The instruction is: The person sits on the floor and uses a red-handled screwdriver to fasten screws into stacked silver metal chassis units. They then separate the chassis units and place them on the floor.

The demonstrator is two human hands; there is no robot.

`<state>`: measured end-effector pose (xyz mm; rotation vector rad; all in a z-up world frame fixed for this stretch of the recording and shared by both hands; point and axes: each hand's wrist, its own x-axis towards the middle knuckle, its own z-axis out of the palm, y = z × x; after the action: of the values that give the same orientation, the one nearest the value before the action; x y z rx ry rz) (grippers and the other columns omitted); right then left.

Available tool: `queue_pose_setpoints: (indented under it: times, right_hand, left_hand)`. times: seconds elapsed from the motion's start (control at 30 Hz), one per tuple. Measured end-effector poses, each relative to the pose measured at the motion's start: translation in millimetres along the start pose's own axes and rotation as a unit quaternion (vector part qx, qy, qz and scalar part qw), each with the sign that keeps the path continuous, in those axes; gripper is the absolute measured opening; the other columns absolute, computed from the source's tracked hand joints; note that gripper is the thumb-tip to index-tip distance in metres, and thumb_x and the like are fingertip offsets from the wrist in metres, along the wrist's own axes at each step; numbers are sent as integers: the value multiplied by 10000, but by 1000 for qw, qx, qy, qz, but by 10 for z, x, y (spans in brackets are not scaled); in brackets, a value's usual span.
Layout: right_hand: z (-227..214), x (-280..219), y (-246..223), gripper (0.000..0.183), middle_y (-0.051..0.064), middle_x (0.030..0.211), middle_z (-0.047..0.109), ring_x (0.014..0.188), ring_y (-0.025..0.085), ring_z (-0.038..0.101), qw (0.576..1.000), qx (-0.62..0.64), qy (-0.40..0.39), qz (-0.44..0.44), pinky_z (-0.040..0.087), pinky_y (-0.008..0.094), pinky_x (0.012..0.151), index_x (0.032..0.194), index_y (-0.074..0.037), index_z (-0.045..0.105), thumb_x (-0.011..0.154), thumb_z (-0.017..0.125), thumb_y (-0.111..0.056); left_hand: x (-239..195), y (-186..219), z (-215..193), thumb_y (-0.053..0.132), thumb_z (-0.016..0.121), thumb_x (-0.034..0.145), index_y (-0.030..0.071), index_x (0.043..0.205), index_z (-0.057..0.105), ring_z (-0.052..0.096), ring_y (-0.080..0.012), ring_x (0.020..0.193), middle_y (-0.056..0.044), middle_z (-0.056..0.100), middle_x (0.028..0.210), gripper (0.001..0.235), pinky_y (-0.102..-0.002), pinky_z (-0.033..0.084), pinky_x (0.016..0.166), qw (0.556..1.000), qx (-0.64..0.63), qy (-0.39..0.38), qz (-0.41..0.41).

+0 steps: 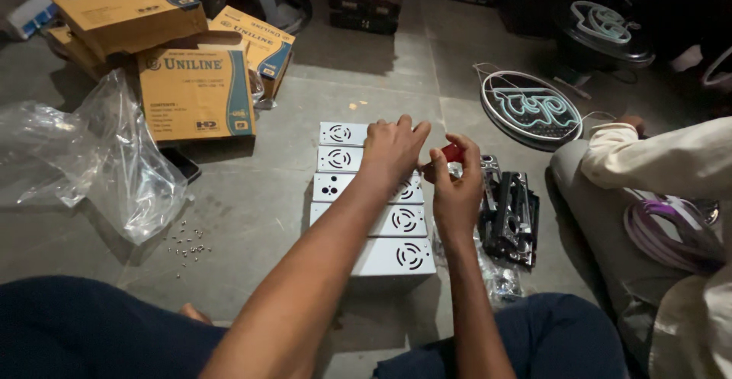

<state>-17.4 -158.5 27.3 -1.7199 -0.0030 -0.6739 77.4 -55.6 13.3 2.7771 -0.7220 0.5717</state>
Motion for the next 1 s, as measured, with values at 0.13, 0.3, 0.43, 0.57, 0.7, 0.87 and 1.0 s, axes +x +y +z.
queue_pose_setpoints:
  times: [0.13,0.3,0.43,0.57,0.7,0.87,1.0]
  right_hand:
    - [43,-12,-6,321,90,1147,674,878,163,759,999,-38,-2,-27,644,284,722,1295,-66,600,995,678,-151]
    - [59,-16,-39,316,102,1104,729,854,164,763,993,-110,4,-38,611,301,704,1286,-81,636,983,698,-141]
    - [69,-16,-77,325,118,1166,717,901,173,768,984,-162,-7,-75,622,298,691,1299,-86,639,981,696,-131]
    - [66,-21,-80,329,130,1170,711,893,176,777,985,-156,-5,-78,633,293,698,1294,-85,632,976,701,-131]
    - [82,-28,-77,309,116,1086,743,875,171,785,987,-152,12,-54,608,315,687,1283,-91,645,983,706,-138]
    - [71,-24,-69,321,113,1090,742,882,176,788,985,-158,8,-67,613,322,698,1285,-85,641,981,715,-161]
    - [67,-24,-54,330,145,1212,716,920,214,765,971,-207,4,-123,625,335,722,1293,-68,643,978,717,-134]
  left_hand:
    - [40,-99,139,394,782,802,177,1106,587,717,-353,802,-123,658,976,421,-492,558,671,999,-13,33,18]
    - [135,-119,300,368,790,829,144,1048,594,726,-335,809,-129,663,958,369,-495,565,636,998,-27,49,19]
    - [167,-135,362,355,805,750,129,1030,605,728,-318,805,-133,662,956,412,-471,573,613,999,-11,43,28]
    - [128,-141,388,294,770,802,128,984,636,732,-301,813,-127,667,965,280,-449,579,654,996,2,81,41]
    - [44,-167,323,244,711,903,137,968,658,728,-308,826,-118,672,980,136,-453,576,703,994,-32,106,24]
    - [1,-142,173,281,670,894,117,989,655,714,-345,821,-124,675,983,190,-509,545,687,995,-58,81,-16]
    - [-49,-123,96,289,647,919,104,1000,646,710,-335,864,-119,679,1000,202,-508,544,728,994,-63,85,-26]
